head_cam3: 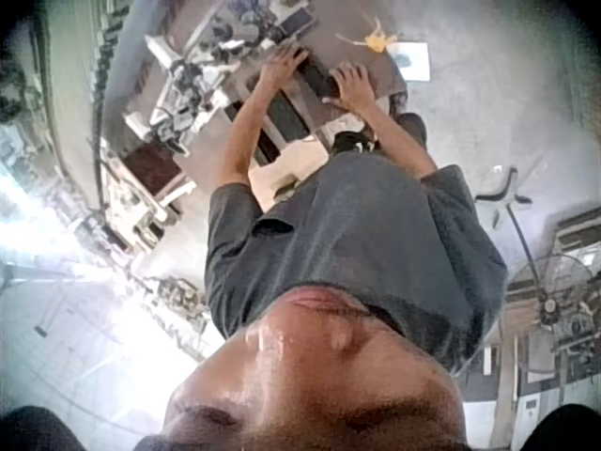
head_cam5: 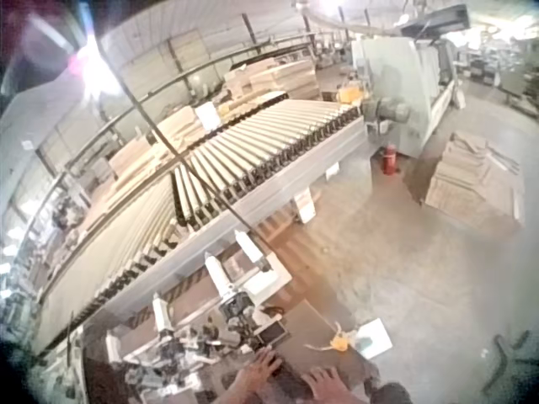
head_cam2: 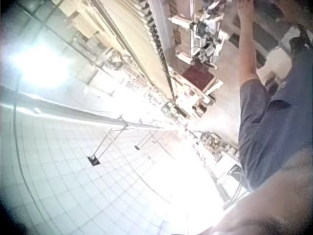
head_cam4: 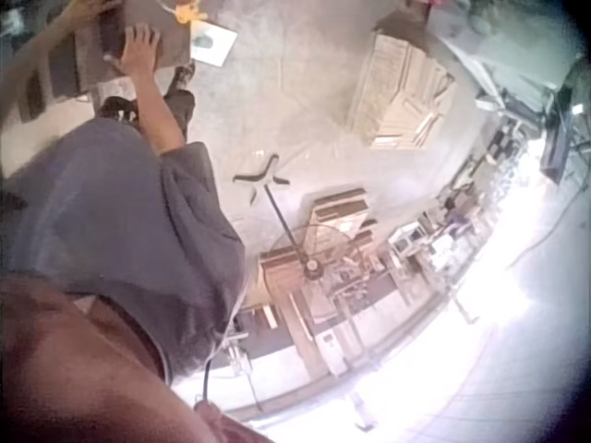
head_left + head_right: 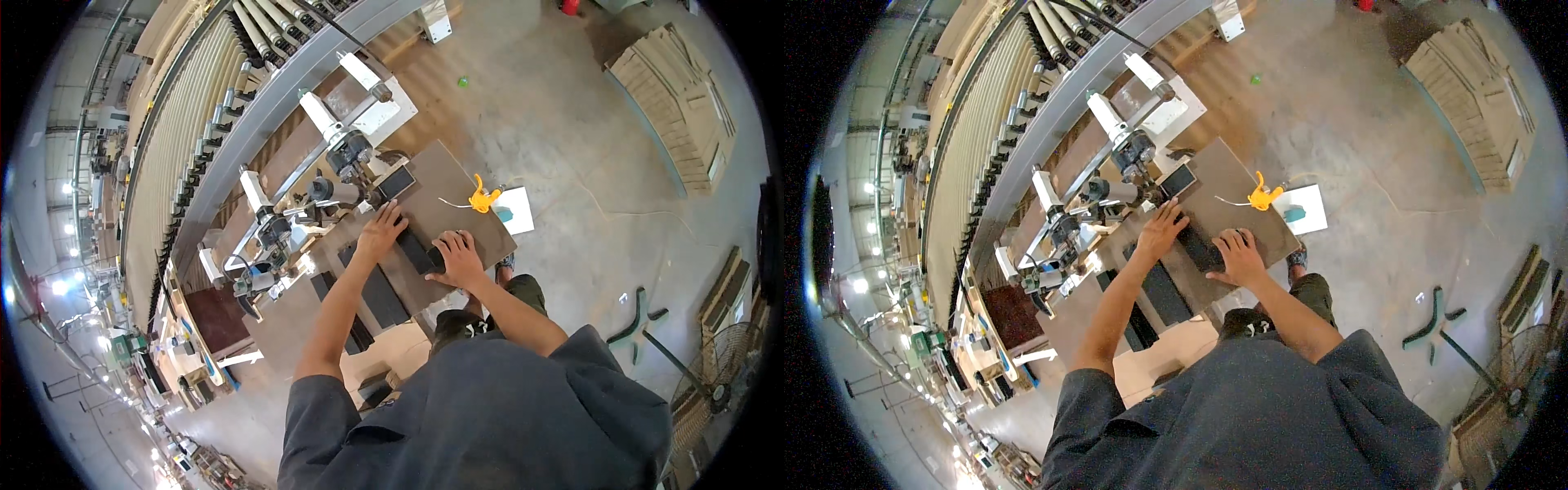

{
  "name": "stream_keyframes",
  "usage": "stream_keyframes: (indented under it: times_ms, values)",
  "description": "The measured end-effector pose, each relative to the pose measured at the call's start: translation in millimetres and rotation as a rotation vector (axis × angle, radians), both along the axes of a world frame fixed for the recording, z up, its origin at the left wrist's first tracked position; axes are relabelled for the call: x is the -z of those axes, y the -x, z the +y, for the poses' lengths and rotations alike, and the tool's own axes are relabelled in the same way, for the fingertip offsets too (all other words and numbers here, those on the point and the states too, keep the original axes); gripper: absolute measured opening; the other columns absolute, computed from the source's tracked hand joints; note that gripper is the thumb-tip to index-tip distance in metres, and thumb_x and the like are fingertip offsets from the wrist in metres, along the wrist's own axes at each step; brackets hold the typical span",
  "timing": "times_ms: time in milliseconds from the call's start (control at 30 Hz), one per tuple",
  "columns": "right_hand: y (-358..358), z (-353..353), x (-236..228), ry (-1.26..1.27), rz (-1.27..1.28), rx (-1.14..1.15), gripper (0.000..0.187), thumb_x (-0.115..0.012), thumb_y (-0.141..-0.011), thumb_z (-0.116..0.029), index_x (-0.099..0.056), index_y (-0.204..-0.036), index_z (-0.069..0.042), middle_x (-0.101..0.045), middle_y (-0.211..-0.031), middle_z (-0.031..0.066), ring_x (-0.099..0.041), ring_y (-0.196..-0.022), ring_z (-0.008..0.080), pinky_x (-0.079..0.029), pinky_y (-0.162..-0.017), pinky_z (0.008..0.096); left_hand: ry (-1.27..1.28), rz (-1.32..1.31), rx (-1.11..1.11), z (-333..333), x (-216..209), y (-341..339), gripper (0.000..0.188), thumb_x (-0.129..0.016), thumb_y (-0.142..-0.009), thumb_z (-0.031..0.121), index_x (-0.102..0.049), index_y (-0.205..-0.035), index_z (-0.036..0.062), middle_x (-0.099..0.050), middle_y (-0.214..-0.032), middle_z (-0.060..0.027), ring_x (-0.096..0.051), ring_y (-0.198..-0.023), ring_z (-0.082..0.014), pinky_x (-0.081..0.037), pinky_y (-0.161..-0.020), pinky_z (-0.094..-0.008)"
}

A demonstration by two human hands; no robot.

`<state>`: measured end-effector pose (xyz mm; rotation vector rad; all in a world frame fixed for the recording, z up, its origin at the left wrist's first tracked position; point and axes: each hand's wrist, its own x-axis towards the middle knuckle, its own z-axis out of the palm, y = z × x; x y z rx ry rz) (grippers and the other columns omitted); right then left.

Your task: The person moves a stack of wood blocks, cleans the work surface with an air nozzle, and positions individual blocks into a machine jig.

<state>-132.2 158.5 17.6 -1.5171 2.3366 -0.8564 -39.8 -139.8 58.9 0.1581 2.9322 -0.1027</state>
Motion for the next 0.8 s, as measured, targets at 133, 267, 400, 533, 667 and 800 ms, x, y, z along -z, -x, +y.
stream_keyframes:
  times_ms: [133, 267, 400, 533, 667, 800]
  values:
    - [-2.1, 7.2, 8.0, 0.001, 0.011, 0.017, 0.106, -0.076, -0.091, -0.084, -0.052, -0.162, -0.010, -0.055, -0.157, 0.0163, -0.048, -0.155, 0.0386, -0.026, -0.135, 0.0664, 0.033, -0.188, 0.094, -0.8, -3.5, 21.0, 0.042, -0.073, -0.098, 0.006, -0.069, -0.138, 0.0172, -0.060, -0.161, -0.0112, -0.051, -0.162, -0.0348, -0.043, -0.135, -0.0447]
    - [-2.5, 5.1, 2.0, 0.038, -0.020, -0.010, 0.109, -0.073, -0.092, -0.087, -0.048, -0.166, -0.010, -0.053, -0.159, 0.0174, -0.047, -0.156, 0.0402, -0.025, -0.136, 0.0660, -0.005, -0.135, 0.113, -9.5, -5.6, 20.5, 0.045, -0.077, -0.094, 0.006, -0.070, -0.137, 0.0190, -0.062, -0.157, -0.0105, -0.054, -0.159, -0.0348, -0.043, -0.136, -0.0449]
    - [0.0, 7.1, 3.1, 0.015, -0.039, 0.004, 0.111, -0.071, -0.093, -0.088, -0.047, -0.167, -0.010, -0.053, -0.161, 0.0177, -0.046, -0.157, 0.0408, -0.023, -0.137, 0.0665, -0.040, -0.192, 0.097, -10.1, -11.5, 28.5, 0.041, -0.076, -0.095, 0.006, -0.071, -0.133, 0.0196, -0.065, -0.152, -0.0107, -0.056, -0.157, -0.0371, -0.049, -0.130, -0.0460]
    - [-3.7, 3.1, 4.6, 0.050, -0.046, 0.013, 0.112, -0.071, -0.093, -0.088, -0.046, -0.168, -0.009, -0.052, -0.162, 0.0179, -0.047, -0.157, 0.0407, -0.024, -0.137, 0.0646, -0.046, -0.123, 0.065, -13.8, -16.0, 11.3, 0.051, -0.082, -0.088, 0.002, -0.073, -0.135, 0.0186, -0.067, -0.148, -0.0111, -0.056, -0.157, -0.0394, -0.056, -0.123, -0.0477]
    - [1.4, 10.8, 23.2, 0.110, -0.141, 0.095, 0.109, -0.070, -0.096, -0.085, -0.046, -0.170, -0.008, -0.056, -0.161, 0.0200, -0.049, -0.154, 0.0418, -0.027, -0.138, 0.0601, -0.204, 0.005, -0.004, 2.5, -42.6, -18.8, 0.058, -0.086, -0.085, 0.001, -0.074, -0.139, 0.0195, -0.068, -0.146, -0.0112, -0.057, -0.154, -0.0384, -0.051, -0.126, -0.0507]
    - [-0.7, 7.0, 21.6, 0.151, -0.229, 0.143, 0.106, -0.065, -0.099, -0.084, -0.047, -0.170, -0.008, -0.057, -0.162, 0.0221, -0.050, -0.153, 0.0433, -0.028, -0.137, 0.0592, -0.352, 0.058, -0.434, 10.7, -59.8, -69.8, 0.060, -0.089, -0.085, 0.009, -0.076, -0.143, 0.0180, -0.068, -0.142, -0.0115, -0.061, -0.144, -0.0372, -0.045, -0.128, -0.0532]
